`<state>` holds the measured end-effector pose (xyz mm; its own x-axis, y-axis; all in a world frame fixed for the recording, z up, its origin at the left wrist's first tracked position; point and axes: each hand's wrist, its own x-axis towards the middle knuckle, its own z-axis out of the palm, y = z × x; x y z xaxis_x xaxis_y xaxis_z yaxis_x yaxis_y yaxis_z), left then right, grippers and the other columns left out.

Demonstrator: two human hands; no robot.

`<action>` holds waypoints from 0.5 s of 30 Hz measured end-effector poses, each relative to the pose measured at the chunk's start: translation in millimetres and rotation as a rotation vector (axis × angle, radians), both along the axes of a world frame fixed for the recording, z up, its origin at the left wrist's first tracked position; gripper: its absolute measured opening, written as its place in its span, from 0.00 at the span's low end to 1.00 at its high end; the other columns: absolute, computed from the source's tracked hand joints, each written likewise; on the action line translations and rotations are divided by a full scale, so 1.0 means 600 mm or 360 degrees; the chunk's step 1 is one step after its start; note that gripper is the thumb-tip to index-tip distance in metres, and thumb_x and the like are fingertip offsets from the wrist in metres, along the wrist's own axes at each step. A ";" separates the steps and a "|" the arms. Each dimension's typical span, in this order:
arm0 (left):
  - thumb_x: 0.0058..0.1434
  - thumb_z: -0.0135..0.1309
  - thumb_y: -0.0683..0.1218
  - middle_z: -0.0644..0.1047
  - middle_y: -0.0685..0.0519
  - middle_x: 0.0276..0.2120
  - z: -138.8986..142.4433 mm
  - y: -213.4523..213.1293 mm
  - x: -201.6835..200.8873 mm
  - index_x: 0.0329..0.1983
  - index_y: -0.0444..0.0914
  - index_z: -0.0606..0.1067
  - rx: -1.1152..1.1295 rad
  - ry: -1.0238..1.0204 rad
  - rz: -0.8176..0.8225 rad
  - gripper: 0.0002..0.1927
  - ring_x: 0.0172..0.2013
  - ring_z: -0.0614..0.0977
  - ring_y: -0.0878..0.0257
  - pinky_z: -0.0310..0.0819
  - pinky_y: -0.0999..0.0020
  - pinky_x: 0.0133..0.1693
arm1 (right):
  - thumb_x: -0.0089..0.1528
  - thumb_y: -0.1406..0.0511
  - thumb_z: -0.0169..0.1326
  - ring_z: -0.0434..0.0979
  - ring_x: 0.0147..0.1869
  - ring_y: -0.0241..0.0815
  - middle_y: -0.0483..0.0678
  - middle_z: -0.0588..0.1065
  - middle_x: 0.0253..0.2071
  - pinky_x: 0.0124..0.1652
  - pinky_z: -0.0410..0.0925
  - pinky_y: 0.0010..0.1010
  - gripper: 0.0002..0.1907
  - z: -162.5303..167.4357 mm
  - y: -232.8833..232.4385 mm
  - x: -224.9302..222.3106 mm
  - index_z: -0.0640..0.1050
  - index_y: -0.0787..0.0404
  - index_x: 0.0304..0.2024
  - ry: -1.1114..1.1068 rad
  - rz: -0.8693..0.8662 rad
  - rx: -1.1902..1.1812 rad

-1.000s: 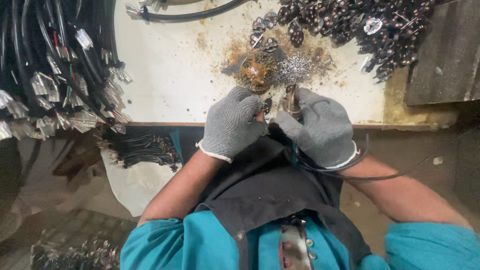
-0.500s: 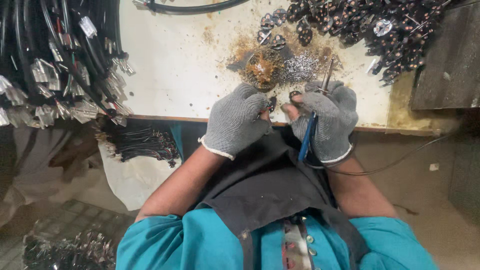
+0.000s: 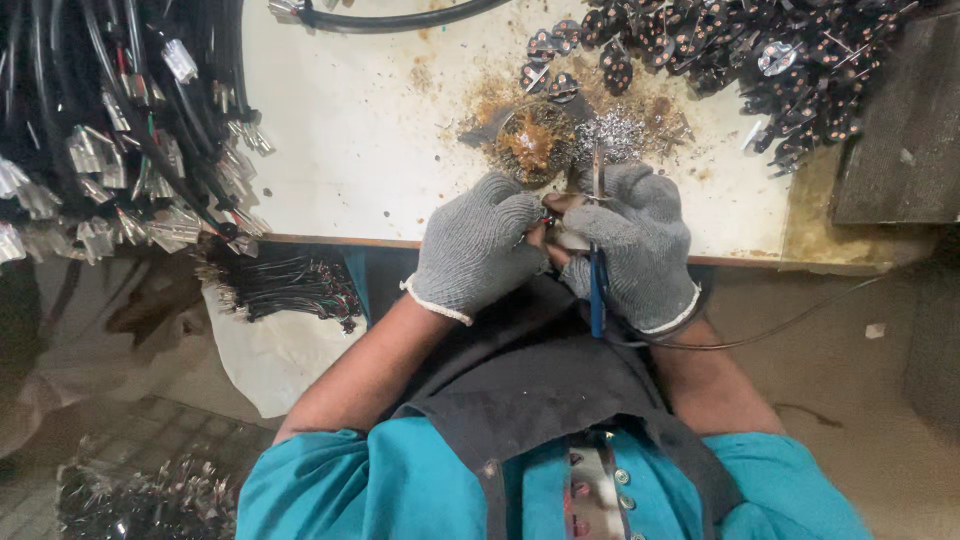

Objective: The person sits at a cluttered workbench and solders electrical wires to connectors. They hold a wire in one gloved hand, apply the soldering iron tip to the exposed conductor, and use pliers to handle and position small connector parts, repeating the process on successive wire assemblies.

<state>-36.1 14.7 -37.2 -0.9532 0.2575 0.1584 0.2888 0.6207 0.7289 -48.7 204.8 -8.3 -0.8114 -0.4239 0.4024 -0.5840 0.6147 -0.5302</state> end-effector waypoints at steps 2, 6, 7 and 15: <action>0.57 0.61 0.44 0.75 0.48 0.33 0.001 -0.001 0.000 0.35 0.43 0.77 0.0012 -0.0024 -0.0018 0.05 0.32 0.80 0.48 0.74 0.53 0.34 | 0.52 0.63 0.75 0.78 0.47 0.53 0.45 0.81 0.43 0.48 0.67 0.41 0.16 -0.002 0.003 0.002 0.80 0.52 0.35 -0.0058 -0.0036 0.0044; 0.56 0.61 0.44 0.75 0.48 0.33 0.002 -0.003 -0.001 0.35 0.43 0.77 0.0026 -0.0017 -0.0034 0.05 0.33 0.80 0.48 0.75 0.54 0.34 | 0.52 0.63 0.76 0.78 0.47 0.54 0.48 0.80 0.41 0.47 0.67 0.41 0.16 -0.005 0.004 0.006 0.82 0.53 0.38 -0.0054 -0.0054 0.0048; 0.56 0.61 0.44 0.75 0.48 0.33 0.002 -0.002 -0.001 0.35 0.43 0.77 0.0027 -0.0024 -0.0031 0.05 0.33 0.80 0.48 0.75 0.54 0.34 | 0.52 0.62 0.76 0.77 0.47 0.54 0.49 0.80 0.41 0.47 0.67 0.41 0.17 -0.005 0.003 0.007 0.82 0.53 0.39 -0.0052 -0.0068 0.0045; 0.57 0.60 0.43 0.76 0.49 0.34 0.000 -0.001 -0.002 0.33 0.42 0.76 0.0005 0.0049 -0.0051 0.04 0.35 0.81 0.49 0.76 0.55 0.35 | 0.53 0.63 0.76 0.78 0.46 0.53 0.50 0.80 0.43 0.46 0.68 0.41 0.18 -0.005 0.005 0.004 0.83 0.53 0.42 -0.0068 -0.0064 0.0027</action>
